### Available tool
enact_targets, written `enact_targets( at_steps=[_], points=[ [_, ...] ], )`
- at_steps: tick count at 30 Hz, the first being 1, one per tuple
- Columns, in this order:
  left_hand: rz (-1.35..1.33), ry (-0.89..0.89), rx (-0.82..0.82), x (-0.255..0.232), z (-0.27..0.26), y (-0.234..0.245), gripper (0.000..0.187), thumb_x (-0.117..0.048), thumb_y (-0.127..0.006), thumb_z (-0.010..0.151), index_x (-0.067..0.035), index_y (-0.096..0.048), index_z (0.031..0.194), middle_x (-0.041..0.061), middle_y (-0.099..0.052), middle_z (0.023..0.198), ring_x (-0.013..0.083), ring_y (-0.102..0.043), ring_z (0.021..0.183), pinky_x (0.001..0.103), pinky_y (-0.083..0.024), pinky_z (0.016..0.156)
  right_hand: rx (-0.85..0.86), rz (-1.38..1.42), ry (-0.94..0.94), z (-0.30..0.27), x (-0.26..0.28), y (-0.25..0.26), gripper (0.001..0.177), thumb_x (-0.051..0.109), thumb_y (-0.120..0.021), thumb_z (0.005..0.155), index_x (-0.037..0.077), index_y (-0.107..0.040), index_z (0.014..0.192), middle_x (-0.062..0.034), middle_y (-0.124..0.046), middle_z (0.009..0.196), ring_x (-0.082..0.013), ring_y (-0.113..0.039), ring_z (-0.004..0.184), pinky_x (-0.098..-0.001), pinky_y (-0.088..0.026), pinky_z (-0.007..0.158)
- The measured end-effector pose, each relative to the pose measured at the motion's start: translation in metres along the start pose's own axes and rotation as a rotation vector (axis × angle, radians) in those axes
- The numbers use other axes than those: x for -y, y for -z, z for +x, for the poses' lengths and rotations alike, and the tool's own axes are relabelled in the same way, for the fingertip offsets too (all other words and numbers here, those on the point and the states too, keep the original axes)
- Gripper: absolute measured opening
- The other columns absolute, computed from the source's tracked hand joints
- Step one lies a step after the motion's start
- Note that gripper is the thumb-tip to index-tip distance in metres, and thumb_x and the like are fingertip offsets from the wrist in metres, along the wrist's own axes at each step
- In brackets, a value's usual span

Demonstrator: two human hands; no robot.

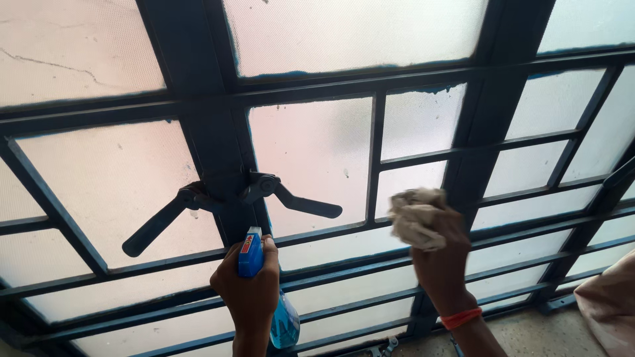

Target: The person sprays cleaning liquid onto a window and wipes the frame and panes with a cloth.

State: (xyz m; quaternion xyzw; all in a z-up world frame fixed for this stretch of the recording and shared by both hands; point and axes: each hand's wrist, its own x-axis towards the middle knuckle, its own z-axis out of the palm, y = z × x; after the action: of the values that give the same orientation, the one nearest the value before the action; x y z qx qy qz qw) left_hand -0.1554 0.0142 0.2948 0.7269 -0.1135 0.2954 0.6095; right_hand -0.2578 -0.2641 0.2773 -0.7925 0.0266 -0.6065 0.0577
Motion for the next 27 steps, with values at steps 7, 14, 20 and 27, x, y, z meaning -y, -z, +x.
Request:
enact_targets(
  at_steps=[7, 14, 20, 27],
  points=[
    [-0.004, 0.041, 0.028, -0.007, -0.004, 0.003, 0.018, -0.014, -0.070, 0.088, 0.001, -0.075, 0.078, 0.010, -0.069, 0.059, 0.0176, -0.067, 0.045, 0.028, -0.054, 0.048, 0.345, 0.174, 0.215, 0.032, -0.019, 0.027, 0.029, 0.014, -0.077, 0.081, 0.003, -0.068, 0.106, -0.0166, -0.072, 0.107, -0.0344, -0.068, 0.113, -0.0471, -0.055, 0.099],
    [-0.055, 0.291, 0.223, -0.022, 0.006, 0.019, 0.023, -0.012, -0.071, 0.081, -0.003, -0.078, 0.101, 0.010, -0.075, 0.061, 0.0174, -0.073, 0.048, 0.029, -0.061, 0.049, 0.070, 0.149, -0.244, 0.008, -0.027, 0.027, 0.034, 0.009, -0.070, 0.090, 0.000, -0.061, 0.122, -0.0164, -0.066, 0.121, -0.0282, -0.069, 0.113, -0.0418, -0.059, 0.098],
    [0.078, 0.216, 0.306, -0.024, 0.011, 0.027, 0.030, -0.017, -0.073, 0.084, -0.005, -0.077, 0.111, 0.012, -0.075, 0.060, 0.0188, -0.075, 0.048, 0.030, -0.062, 0.049, 0.031, -0.066, -0.118, -0.003, 0.050, -0.013, 0.029, 0.008, -0.072, 0.085, -0.001, -0.065, 0.111, -0.0191, -0.067, 0.118, -0.0378, -0.065, 0.123, -0.0482, -0.054, 0.104],
    [-0.010, 0.332, 0.281, -0.023, 0.012, 0.028, 0.026, -0.016, -0.072, 0.083, -0.003, -0.079, 0.105, 0.014, -0.075, 0.060, 0.0197, -0.074, 0.048, 0.031, -0.062, 0.051, 0.026, 0.130, 0.039, 0.000, 0.051, 0.009, 0.031, 0.016, -0.076, 0.088, 0.004, -0.068, 0.115, -0.0133, -0.070, 0.120, -0.0313, -0.067, 0.124, -0.0474, -0.055, 0.107]
  ],
)
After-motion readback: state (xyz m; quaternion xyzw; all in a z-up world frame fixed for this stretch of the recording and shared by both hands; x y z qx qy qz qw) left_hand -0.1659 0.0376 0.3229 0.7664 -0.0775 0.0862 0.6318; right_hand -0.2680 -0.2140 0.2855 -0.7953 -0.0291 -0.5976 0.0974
